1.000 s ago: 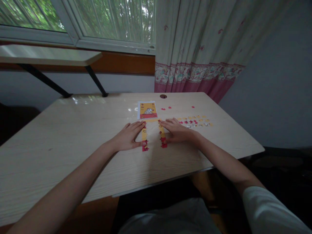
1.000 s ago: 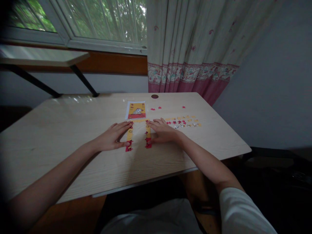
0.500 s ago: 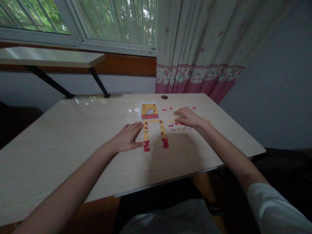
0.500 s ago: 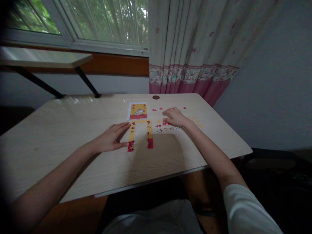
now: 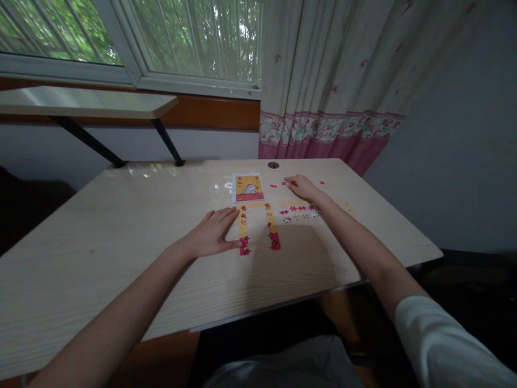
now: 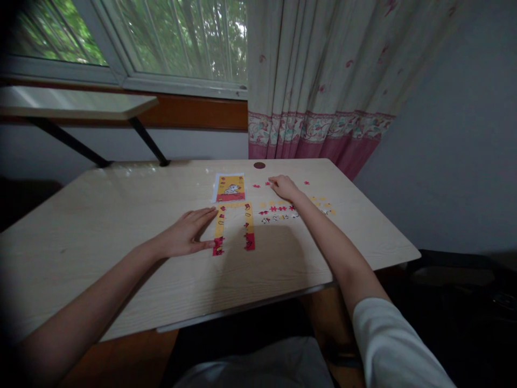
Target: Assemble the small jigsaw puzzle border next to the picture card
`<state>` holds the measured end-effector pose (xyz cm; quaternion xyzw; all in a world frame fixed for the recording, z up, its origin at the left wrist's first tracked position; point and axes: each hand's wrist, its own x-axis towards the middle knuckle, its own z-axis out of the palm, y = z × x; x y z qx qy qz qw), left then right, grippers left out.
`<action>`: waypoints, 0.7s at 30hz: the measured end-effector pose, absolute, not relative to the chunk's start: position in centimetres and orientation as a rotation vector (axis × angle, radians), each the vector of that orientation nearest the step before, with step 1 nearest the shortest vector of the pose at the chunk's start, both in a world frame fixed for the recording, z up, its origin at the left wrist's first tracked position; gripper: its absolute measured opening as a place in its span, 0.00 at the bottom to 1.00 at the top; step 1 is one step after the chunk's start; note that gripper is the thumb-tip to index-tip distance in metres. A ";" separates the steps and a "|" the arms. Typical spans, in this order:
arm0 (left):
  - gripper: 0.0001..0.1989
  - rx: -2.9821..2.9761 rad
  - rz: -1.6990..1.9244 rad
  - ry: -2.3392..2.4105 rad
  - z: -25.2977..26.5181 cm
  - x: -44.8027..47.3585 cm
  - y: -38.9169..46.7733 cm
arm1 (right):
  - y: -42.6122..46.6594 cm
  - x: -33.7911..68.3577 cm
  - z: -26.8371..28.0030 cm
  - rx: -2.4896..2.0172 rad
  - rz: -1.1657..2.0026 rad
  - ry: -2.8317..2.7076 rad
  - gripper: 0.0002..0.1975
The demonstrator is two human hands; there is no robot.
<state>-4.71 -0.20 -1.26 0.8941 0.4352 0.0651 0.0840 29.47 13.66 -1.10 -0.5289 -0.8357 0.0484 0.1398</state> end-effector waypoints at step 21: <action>0.50 2.658 0.126 1.328 -1.3 -4.6 -0.2 | 12.6 28.5 0.1 -1.921 0.409 -2.326 0.08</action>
